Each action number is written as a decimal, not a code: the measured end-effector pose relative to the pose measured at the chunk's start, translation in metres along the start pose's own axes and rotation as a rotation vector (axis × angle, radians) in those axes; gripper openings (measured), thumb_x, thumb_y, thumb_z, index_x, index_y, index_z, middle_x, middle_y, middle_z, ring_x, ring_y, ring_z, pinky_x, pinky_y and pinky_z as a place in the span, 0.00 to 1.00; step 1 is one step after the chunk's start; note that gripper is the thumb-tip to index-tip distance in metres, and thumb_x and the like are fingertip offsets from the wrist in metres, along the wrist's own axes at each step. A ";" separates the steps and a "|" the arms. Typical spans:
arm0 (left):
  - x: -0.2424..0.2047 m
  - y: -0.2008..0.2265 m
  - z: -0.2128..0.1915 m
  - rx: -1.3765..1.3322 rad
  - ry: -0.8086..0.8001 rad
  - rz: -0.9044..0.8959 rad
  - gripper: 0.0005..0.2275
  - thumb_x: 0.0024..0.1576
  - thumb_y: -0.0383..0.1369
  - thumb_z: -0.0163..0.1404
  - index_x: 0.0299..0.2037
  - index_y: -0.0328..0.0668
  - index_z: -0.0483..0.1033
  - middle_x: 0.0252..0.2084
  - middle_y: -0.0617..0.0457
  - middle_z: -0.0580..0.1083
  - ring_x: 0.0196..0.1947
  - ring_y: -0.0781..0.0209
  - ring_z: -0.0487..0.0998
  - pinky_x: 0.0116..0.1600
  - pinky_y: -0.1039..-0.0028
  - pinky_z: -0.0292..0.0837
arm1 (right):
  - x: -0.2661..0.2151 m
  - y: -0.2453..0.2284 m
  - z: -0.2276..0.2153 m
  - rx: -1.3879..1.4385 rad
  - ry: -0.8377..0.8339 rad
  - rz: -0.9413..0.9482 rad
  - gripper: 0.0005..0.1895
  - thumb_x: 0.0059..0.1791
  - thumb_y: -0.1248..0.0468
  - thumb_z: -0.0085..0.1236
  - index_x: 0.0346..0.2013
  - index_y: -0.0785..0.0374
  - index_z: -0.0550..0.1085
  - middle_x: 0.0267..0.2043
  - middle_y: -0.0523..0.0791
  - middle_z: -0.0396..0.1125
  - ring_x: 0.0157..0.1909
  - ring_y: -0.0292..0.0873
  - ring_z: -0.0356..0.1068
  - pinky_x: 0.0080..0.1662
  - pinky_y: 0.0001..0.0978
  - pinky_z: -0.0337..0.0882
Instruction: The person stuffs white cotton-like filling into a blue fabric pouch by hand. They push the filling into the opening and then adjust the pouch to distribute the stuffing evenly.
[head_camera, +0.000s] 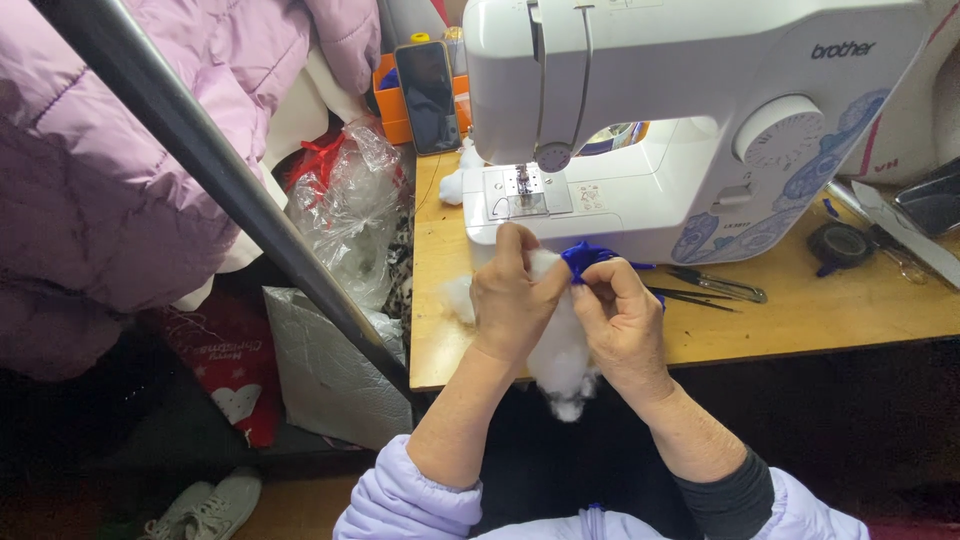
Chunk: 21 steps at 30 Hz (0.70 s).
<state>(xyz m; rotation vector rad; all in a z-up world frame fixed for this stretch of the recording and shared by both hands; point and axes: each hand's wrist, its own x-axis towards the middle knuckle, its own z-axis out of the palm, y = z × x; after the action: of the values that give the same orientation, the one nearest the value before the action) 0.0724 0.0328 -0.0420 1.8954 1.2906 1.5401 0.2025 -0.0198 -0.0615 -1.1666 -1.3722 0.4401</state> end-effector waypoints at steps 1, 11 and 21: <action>0.000 -0.002 0.001 -0.093 -0.044 -0.121 0.14 0.50 0.33 0.62 0.39 0.42 0.68 0.21 0.49 0.72 0.22 0.55 0.76 0.28 0.67 0.71 | 0.001 -0.003 0.000 -0.016 0.013 -0.012 0.03 0.52 0.67 0.58 0.36 0.63 0.73 0.28 0.47 0.68 0.32 0.38 0.71 0.36 0.30 0.74; -0.009 -0.002 -0.001 -0.884 -0.335 -0.373 0.09 0.52 0.27 0.63 0.43 0.36 0.84 0.29 0.52 0.81 0.30 0.74 0.78 0.35 0.83 0.75 | 0.016 -0.003 -0.021 0.030 -0.013 0.018 0.01 0.53 0.67 0.54 0.37 0.62 0.72 0.27 0.45 0.66 0.32 0.37 0.66 0.36 0.33 0.72; 0.001 0.001 0.000 -0.936 -0.355 -0.472 0.12 0.43 0.19 0.65 0.35 0.36 0.77 0.29 0.54 0.73 0.29 0.68 0.76 0.32 0.80 0.77 | 0.020 -0.007 -0.027 0.219 -0.181 0.159 0.03 0.52 0.67 0.58 0.36 0.64 0.75 0.26 0.44 0.66 0.32 0.34 0.65 0.37 0.28 0.70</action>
<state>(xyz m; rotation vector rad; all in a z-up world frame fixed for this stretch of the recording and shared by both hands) 0.0724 0.0331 -0.0405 1.0834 0.6023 1.1626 0.2291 -0.0167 -0.0393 -1.0778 -1.3510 0.8070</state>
